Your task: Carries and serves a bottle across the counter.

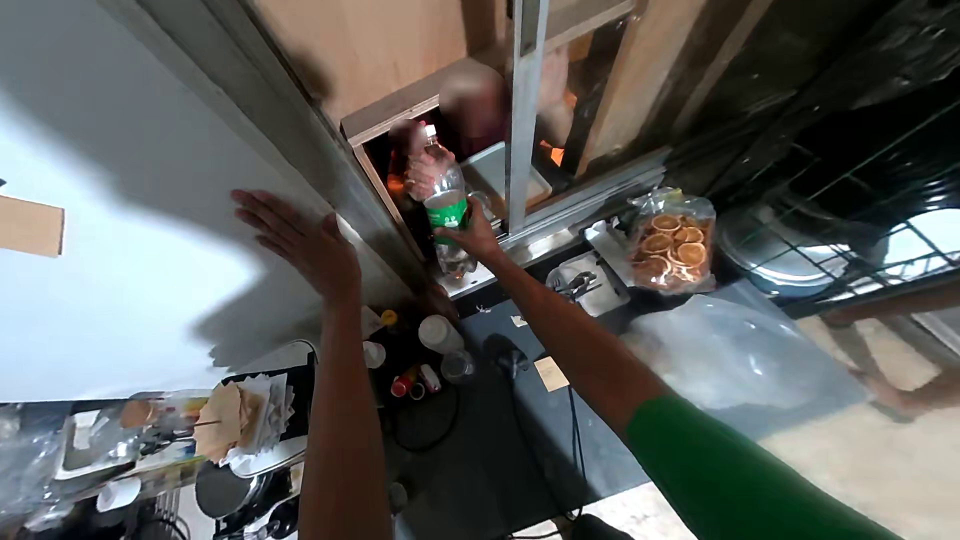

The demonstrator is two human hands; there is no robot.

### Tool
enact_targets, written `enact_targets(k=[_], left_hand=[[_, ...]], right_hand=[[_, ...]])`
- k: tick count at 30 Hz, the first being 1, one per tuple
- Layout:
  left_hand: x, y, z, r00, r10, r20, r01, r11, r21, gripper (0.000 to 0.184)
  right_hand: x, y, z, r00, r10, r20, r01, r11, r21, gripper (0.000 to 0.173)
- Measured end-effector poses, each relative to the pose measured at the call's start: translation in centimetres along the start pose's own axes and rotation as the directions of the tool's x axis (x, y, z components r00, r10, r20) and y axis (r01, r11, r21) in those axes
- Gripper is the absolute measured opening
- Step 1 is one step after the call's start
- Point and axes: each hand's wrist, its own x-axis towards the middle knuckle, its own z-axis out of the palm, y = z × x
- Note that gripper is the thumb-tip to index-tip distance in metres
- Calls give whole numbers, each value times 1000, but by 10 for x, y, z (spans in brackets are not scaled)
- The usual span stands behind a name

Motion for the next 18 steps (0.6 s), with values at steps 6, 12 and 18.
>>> enact_targets(k=[6, 12, 18], left_hand=[[-2, -3, 0, 1000, -18, 13, 19, 999, -30, 91], [-2, -10, -13, 995, 28, 97, -22, 998, -65, 90], [-53, 43, -135, 911, -5, 413, 174, 911, -373, 67]], right_hand=[[-116, 27, -30, 998, -48, -50, 47, 999, -23, 67], [-295, 58, -85, 978, 120, 169, -94, 983, -156, 39], [-460, 84, -145, 880, 358, 311, -300, 928, -221, 34]])
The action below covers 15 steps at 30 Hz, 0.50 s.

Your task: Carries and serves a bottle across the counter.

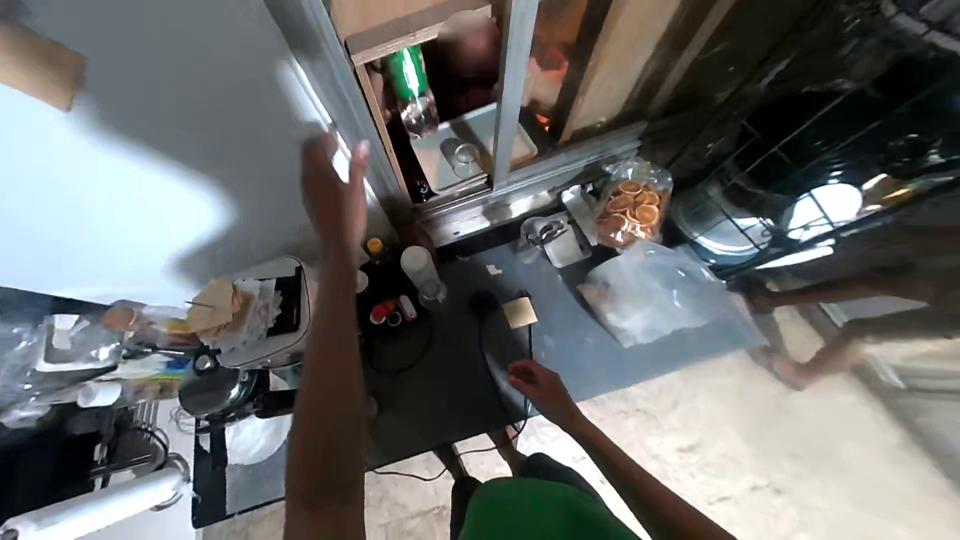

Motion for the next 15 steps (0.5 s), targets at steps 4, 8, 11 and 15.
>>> enact_targets(k=[4, 8, 11, 15], left_hand=[[-195, 39, 39, 947, 128, 294, -24, 943, -332, 28], [-375, 58, 100, 769, 324, 551, -18, 873, -488, 33], [-484, 64, 120, 684, 538, 492, -140, 759, -636, 58], [-535, 26, 122, 585, 686, 433, -314, 684, -659, 60]], right_hand=[[-69, 30, -4, 987, 151, 63, -160, 967, 199, 35], [-113, 19, 8, 946, 319, 47, -250, 633, 732, 46], [-150, -3, 23, 962, 271, 23, -104, 288, 952, 75], [-199, -6, 46, 954, 299, -12, -8, 67, 998, 89]])
